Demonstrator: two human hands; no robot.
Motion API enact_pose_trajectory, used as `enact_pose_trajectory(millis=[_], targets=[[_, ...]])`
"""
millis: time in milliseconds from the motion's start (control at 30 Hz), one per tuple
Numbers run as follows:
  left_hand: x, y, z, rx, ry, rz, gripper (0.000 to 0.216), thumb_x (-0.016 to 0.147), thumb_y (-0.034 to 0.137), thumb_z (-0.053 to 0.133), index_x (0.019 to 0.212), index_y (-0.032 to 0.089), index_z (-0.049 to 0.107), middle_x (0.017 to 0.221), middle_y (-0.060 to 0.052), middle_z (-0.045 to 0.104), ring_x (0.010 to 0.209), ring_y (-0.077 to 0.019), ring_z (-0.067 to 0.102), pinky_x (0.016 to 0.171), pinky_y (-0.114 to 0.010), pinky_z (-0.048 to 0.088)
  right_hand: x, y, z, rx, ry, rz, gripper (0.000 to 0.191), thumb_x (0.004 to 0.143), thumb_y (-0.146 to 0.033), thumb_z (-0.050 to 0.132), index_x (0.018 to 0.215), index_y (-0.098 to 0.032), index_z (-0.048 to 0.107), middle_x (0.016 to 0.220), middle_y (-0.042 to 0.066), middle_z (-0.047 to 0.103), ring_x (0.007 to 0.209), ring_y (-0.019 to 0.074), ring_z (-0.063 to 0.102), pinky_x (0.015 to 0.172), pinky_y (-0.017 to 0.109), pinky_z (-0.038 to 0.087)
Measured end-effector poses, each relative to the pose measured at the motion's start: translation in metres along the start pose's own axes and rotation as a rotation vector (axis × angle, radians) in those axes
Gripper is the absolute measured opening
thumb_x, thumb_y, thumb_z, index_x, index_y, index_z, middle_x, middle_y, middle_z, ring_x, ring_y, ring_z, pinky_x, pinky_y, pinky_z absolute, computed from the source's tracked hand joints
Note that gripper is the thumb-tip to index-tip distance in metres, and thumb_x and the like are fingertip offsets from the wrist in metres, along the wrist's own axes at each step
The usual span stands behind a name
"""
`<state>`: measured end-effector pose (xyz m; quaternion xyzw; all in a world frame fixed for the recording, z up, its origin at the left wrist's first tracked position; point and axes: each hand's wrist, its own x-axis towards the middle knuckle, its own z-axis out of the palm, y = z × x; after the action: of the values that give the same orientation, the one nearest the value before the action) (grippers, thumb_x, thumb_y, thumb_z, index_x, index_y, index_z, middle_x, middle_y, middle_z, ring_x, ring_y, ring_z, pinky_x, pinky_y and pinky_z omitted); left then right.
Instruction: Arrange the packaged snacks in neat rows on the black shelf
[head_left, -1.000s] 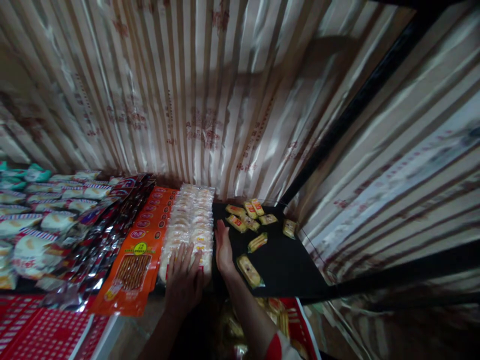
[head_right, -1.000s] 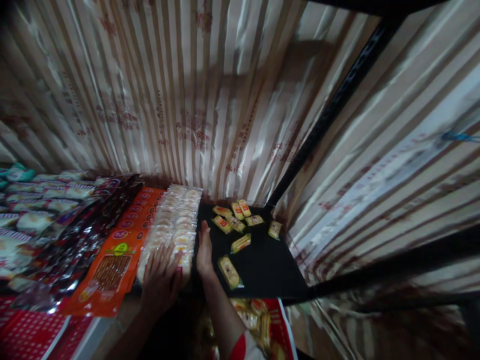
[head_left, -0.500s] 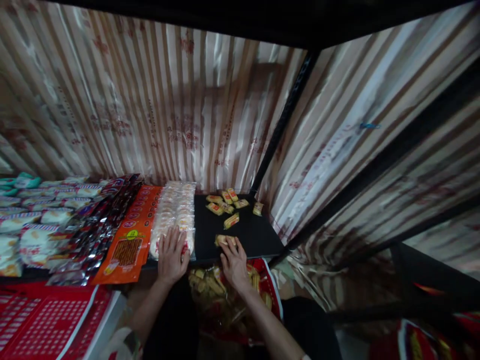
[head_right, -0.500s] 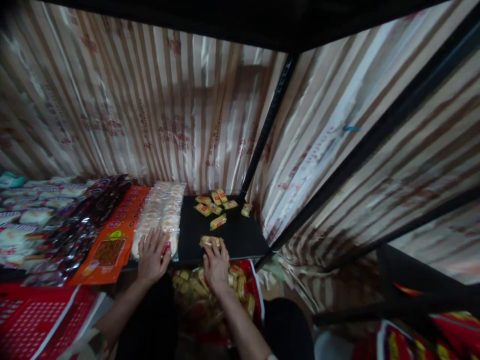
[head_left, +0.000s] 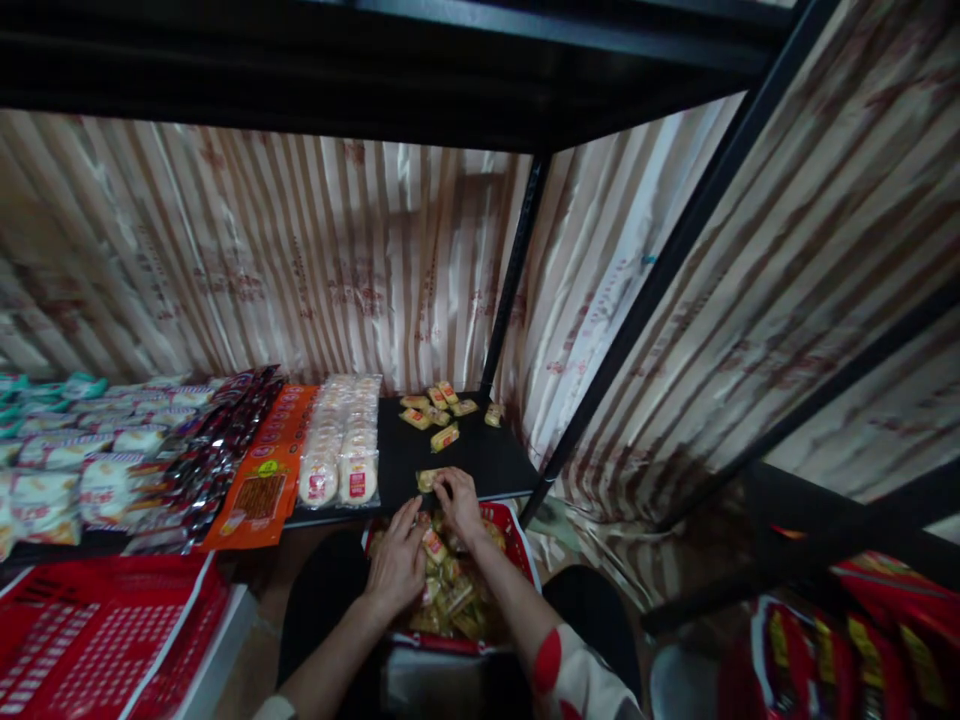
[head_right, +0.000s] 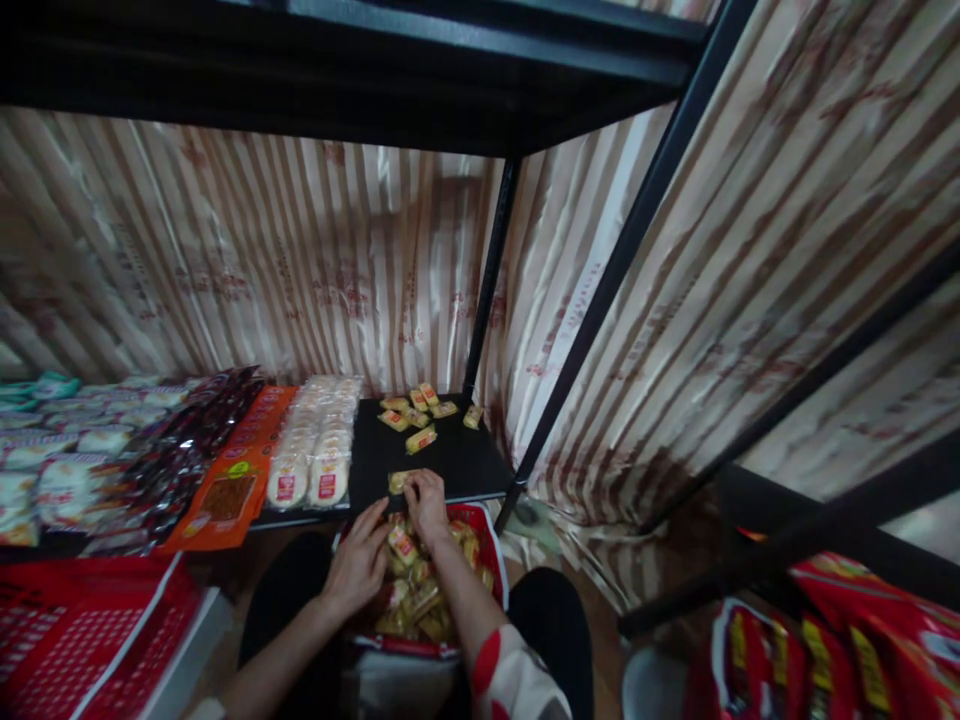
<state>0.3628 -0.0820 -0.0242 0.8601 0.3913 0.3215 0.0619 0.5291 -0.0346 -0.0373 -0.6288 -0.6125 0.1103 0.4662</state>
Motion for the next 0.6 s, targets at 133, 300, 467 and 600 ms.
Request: enact_pose_trajectory(millis=[133, 300, 467, 600], targets=[[0.006, 0.014, -0.008, -0.077, -0.054, -0.143, 0.043, 0.077, 0.003, 0.04, 0.111, 0.02, 0.061, 0.139, -0.008, 0.045, 0.114, -0.0175, 0.056, 0.095, -0.035, 0.049, 0.003, 0.0, -0.002, 0.016, 0.009, 0.047, 0.012, 0.076, -0.02, 0.051, 0.074, -0.021, 0.063, 0.082, 0.007, 0.062, 0.086, 0.0236, 0.054, 0.084, 0.039, 0.044], [0.009, 0.027, -0.016, -0.096, -0.033, -0.192, 0.042, 0.076, 0.003, 0.042, 0.107, 0.021, 0.064, 0.142, -0.006, 0.042, 0.107, -0.0174, 0.061, 0.093, -0.031, 0.05, 0.004, 0.005, -0.002, 0.036, 0.044, 0.115, 0.02, 0.069, -0.017, 0.056, 0.086, -0.02, 0.066, 0.094, 0.011, 0.059, 0.091, 0.0264, 0.053, 0.083, 0.04, 0.046], [0.01, 0.025, -0.012, -0.201, -0.036, -0.266, 0.042, 0.075, 0.001, 0.042, 0.106, 0.019, 0.064, 0.142, -0.009, 0.041, 0.113, -0.0198, 0.057, 0.096, -0.034, 0.047, 0.002, 0.012, -0.004, 0.08, 0.041, 0.146, 0.031, 0.065, -0.012, 0.056, 0.094, -0.019, 0.067, 0.108, 0.011, 0.059, 0.104, 0.0266, 0.052, 0.095, 0.041, 0.041], [0.014, 0.019, -0.005, -0.255, -0.051, -0.308, 0.039, 0.075, 0.001, 0.042, 0.103, 0.016, 0.065, 0.14, -0.011, 0.043, 0.116, -0.0216, 0.055, 0.096, -0.035, 0.048, 0.003, 0.016, -0.006, 0.121, 0.009, 0.182, 0.036, 0.061, -0.01, 0.057, 0.093, -0.021, 0.068, 0.101, 0.008, 0.062, 0.1, 0.026, 0.053, 0.089, 0.04, 0.045]])
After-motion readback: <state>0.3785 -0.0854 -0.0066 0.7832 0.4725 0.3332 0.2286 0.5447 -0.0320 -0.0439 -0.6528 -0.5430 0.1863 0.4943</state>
